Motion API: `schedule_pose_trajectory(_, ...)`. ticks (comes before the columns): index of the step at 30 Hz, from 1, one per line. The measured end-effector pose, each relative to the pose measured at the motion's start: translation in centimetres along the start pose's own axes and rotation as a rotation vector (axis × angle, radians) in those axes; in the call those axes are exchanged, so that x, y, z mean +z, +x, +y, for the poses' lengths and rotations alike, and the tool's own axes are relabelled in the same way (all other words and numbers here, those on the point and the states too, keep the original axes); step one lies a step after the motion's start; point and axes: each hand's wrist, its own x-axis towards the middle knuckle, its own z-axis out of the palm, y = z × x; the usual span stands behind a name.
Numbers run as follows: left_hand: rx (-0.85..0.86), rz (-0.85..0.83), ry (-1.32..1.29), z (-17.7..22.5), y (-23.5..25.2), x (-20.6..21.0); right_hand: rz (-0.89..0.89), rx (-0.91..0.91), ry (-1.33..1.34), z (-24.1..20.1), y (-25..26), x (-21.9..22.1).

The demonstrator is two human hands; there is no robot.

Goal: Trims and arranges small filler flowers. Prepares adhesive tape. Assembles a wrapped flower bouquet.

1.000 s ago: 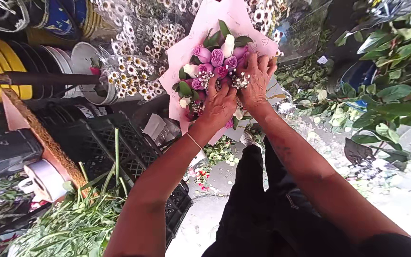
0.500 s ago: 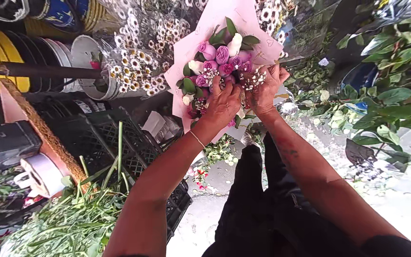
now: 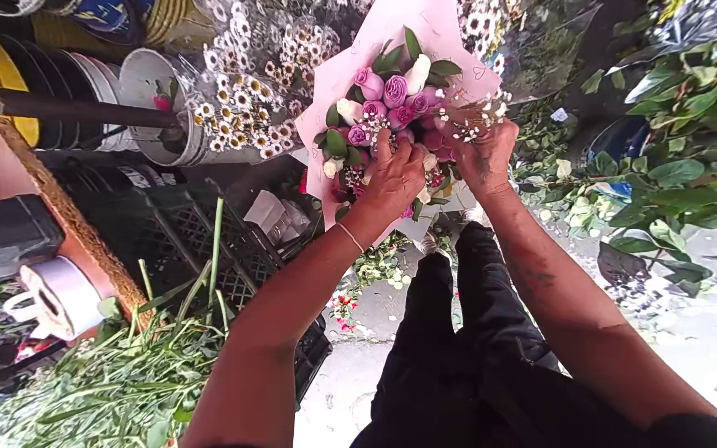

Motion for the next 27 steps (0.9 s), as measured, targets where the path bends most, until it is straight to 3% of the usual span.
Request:
schedule_pose_trajectory(3, 0.006, 0.004, 0.012, 0.1, 0.0, 0.0, -0.007, 0.140, 0.245, -0.4, -0.1, -1.1)
schedule_pose_trajectory(6, 0.003, -0.026, 0.009, 0.1, 0.0, -0.2, 0.021, 0.171, 0.276, -0.9, -0.3, -0.9)
schedule_pose_trajectory(11, 0.003, -0.048, 0.007, 0.1, 0.2, -0.1, 0.005, -0.098, -0.075, -1.3, -2.4, -1.4)
schedule_pose_trajectory(14, -0.010, -0.053, -0.008, 0.1, 0.3, 0.0, 0.038, -0.215, -0.134, -1.2, -3.0, -1.2)
schedule_pose_trajectory(21, -0.002, -0.077, -0.009, 0.2, 0.1, -0.4, 0.068, -0.104, -0.083, -1.5, -2.4, -0.6)
schedule_pose_trajectory(27, -0.006, -0.111, 0.020, 0.3, 0.1, -0.8, 0.041, -0.304, -0.112, 0.0, -1.0, 2.2)
